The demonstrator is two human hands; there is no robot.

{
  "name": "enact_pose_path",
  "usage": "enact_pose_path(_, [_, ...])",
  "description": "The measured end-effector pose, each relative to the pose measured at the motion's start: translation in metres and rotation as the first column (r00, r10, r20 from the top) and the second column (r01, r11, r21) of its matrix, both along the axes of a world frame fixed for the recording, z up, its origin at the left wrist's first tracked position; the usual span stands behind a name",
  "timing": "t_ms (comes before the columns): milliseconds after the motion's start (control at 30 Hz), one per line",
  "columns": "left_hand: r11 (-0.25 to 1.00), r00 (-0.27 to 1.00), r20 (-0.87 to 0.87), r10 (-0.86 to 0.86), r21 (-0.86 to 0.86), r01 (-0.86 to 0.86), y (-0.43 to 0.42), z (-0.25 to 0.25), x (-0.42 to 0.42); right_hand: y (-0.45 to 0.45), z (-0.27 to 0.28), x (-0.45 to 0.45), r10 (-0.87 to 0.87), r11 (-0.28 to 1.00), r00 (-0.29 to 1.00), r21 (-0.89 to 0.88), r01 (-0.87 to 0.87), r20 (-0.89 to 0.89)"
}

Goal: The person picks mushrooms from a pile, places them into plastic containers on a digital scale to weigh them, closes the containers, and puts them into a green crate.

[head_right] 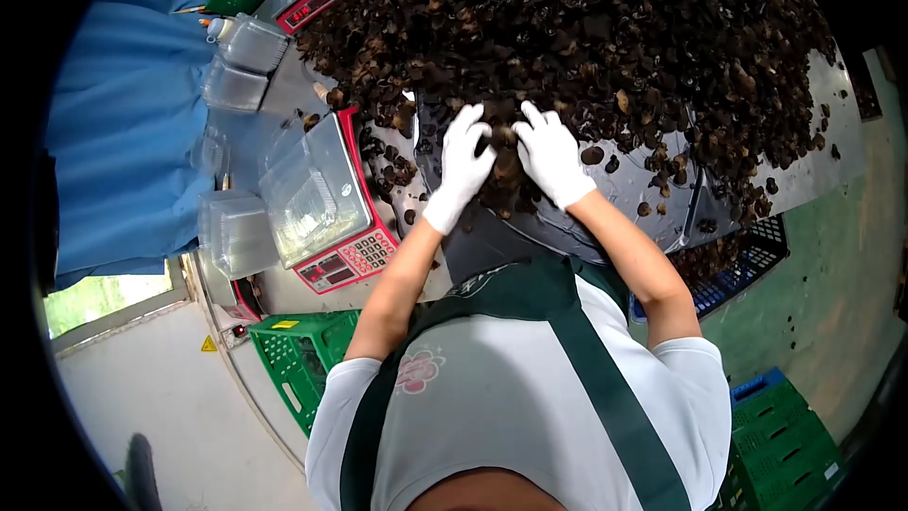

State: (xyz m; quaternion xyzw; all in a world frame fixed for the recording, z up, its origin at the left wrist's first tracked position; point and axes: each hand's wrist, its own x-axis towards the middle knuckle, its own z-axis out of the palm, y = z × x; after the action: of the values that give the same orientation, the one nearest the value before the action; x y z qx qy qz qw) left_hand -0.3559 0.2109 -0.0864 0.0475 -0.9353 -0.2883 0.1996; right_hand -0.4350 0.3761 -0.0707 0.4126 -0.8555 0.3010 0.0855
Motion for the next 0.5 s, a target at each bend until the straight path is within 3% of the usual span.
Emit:
enact_pose_path(67, [0.997,0.999,-0.032,0.0,0.076,0.002,0.014,-0.004,0.036,0.013,0.007,0.024,0.04,0.997,0.999,-0.059,-0.039,0.008])
enact_pose_path(200, [0.999,0.998,0.064,0.016,-0.052,-0.012,0.039,-0.001,0.092,0.039,0.006,0.065,0.158,0.987,0.969,0.007,-0.162,0.189])
enact_pose_path(267, [0.995,0.994,0.107,-0.012,-0.101,0.022,0.041,-0.006,0.107,0.046,0.001,0.078,0.189,0.981,0.964,0.0,-0.192,0.187])
enact_pose_path(333, [0.999,0.994,0.102,-0.026,-0.044,0.031,0.037,0.001,0.11,0.05,0.007,0.073,0.185,0.982,0.958,-0.001,-0.19,0.218])
enact_pose_path(400, [0.999,0.999,0.03,0.011,0.052,-0.012,0.027,0.006,0.104,0.048,0.007,0.054,0.16,0.983,0.974,-0.117,-0.142,0.162])
enact_pose_path(500, [0.992,0.994,-0.036,0.103,0.077,-0.1,0.01,0.019,0.078,0.028,0.023,0.01,0.015,0.991,0.99,-0.134,0.004,0.139])
